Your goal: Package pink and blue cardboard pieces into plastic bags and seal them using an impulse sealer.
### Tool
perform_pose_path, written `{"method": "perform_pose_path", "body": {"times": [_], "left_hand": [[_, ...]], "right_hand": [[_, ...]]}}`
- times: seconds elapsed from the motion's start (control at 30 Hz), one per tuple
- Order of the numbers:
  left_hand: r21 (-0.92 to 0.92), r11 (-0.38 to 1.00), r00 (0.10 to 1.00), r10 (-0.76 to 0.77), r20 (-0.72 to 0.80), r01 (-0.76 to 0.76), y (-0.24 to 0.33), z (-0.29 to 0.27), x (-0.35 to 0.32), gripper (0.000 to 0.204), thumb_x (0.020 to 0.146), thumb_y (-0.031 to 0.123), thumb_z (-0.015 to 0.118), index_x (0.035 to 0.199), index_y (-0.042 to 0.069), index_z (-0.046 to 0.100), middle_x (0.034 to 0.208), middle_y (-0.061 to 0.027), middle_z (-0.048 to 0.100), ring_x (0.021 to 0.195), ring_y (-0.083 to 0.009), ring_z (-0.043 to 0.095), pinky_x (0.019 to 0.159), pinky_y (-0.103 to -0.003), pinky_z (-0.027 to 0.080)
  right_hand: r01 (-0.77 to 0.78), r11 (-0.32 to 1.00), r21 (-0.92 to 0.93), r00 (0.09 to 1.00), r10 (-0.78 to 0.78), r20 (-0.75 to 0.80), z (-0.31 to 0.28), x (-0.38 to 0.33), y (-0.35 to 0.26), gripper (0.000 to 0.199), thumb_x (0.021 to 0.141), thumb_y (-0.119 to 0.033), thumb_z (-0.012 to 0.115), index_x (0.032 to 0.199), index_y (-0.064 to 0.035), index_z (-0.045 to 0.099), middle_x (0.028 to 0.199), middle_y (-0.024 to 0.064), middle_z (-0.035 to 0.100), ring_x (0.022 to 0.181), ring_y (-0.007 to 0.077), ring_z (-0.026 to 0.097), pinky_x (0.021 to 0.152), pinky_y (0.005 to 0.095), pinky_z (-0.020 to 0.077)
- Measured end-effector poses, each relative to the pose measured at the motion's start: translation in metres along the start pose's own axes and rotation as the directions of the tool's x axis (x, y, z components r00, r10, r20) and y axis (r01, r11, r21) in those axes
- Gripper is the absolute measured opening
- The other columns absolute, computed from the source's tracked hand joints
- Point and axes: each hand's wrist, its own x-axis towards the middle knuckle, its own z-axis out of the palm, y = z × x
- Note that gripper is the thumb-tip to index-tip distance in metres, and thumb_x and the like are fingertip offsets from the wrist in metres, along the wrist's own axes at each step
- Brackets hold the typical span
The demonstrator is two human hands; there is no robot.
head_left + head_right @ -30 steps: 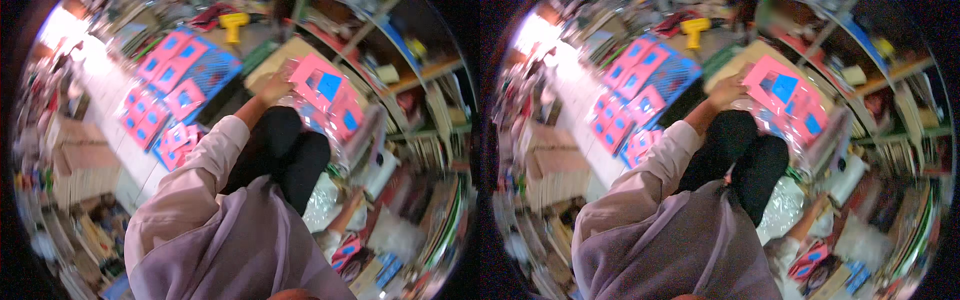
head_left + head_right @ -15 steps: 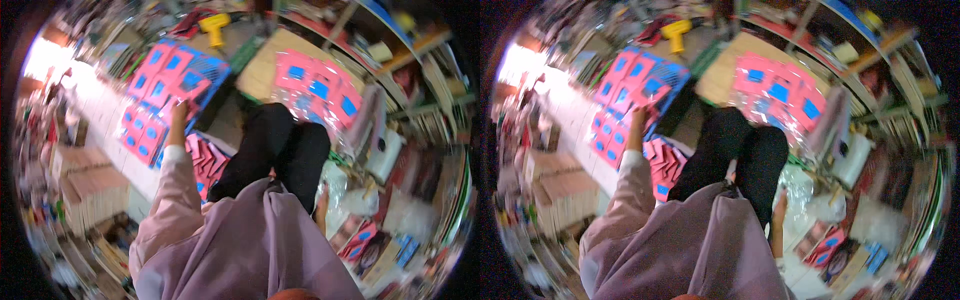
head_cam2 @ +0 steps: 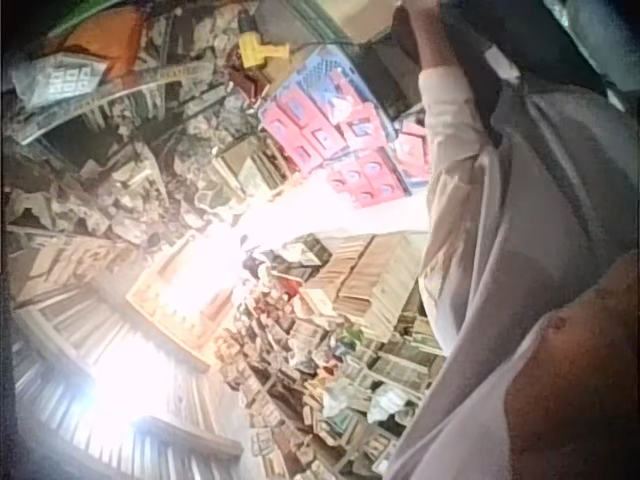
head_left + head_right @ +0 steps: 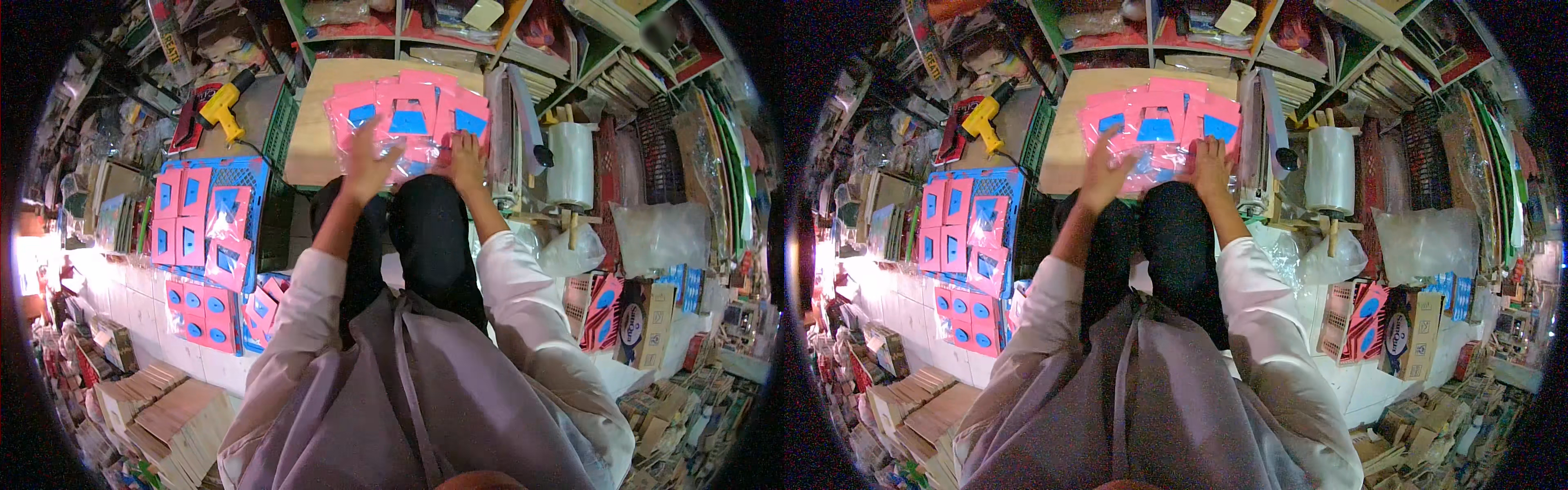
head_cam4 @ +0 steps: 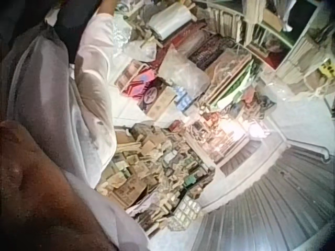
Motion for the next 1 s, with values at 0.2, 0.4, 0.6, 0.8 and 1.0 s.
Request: {"method": "perform_pose_path", "body": {"times": [0.2, 0.4, 0.6, 0.8, 1.0], "left_hand": [[-0.378, 0.836, 0.915, -0.335, 0.223, 0.398, -0.011, 0.071, 0.025, 0.048, 0.077, 0.026, 0.063, 0.112, -0.003, 0.05, 0.102, -0.0133, 0.058, 0.096, -0.022, 0.055, 0.084, -0.031, 0.043], [-0.588, 0.554, 0.802, -0.488, 0.344, 0.589, -0.027, 0.092, 0.03, 0.042, 0.08, 0.022, 0.061, 0.113, -0.002, 0.05, 0.096, -0.0085, 0.058, 0.086, -0.0142, 0.055, 0.075, -0.027, 0.046], [-0.533, 0.542, 0.758, -0.512, 0.404, 0.65, -0.025, 0.101, 0.027, 0.041, 0.081, 0.02, 0.06, 0.114, -0.001, 0.049, 0.099, -0.0084, 0.057, 0.089, -0.0154, 0.056, 0.078, -0.027, 0.046], [-0.681, 0.163, 0.595, -0.654, 0.467, 0.714, -0.024, 0.095, 0.037, 0.044, 0.082, 0.032, 0.058, 0.11, -0.001, 0.05, 0.097, -0.01, 0.058, 0.088, -0.0183, 0.057, 0.08, -0.029, 0.046], [-0.518, -0.02, 0.472, -0.38, 0.795, 0.855, -0.022, 0.095, 0.042, 0.041, 0.079, 0.031, 0.061, 0.1, -0.002, 0.051, 0.094, -0.014, 0.057, 0.088, -0.0239, 0.057, 0.08, -0.033, 0.048]], "right_hand": [[-0.026, 0.999, 0.037, 0.975, 0.017, 0.221, -0.013, 0.011, 0.004, 0.029, 0.073, -0.013, 0.057, 0.101, -0.0085, 0.053, 0.101, 0.012, 0.055, 0.107, 0.029, 0.045, 0.091, 0.0555, 0.0294], [0.076, 0.997, 0.02, 0.94, -0.079, 0.332, -0.024, -0.016, 0.013, 0.035, 0.077, -0.016, 0.051, 0.111, -0.0114, 0.052, 0.11, 0.012, 0.054, 0.113, 0.0283, 0.043, 0.096, 0.0536, 0.0259], [0.278, 0.916, -0.288, 0.955, -0.231, 0.187, -0.022, -0.023, 0.02, 0.04, 0.079, -0.015, 0.05, 0.119, -0.0106, 0.049, 0.119, 0.0119, 0.052, 0.118, 0.0281, 0.041, 0.098, 0.0492, 0.0264], [0.149, 0.972, 0.181, 0.989, -0.144, -0.04, -0.071, 0.013, 0.004, 0.032, 0.071, -0.002, 0.051, 0.102, -0.006, 0.056, 0.109, 0.0106, 0.055, 0.111, 0.0285, 0.045, 0.097, 0.0478, 0.0272], [0.279, 0.878, 0.389, 0.934, -0.342, 0.102, -0.133, -0.022, -0.02, 0.024, 0.071, 0.004, 0.047, 0.091, -0.0055, 0.056, 0.109, 0.0082, 0.056, 0.117, 0.0284, 0.042, 0.099, 0.0448, 0.025]]}}
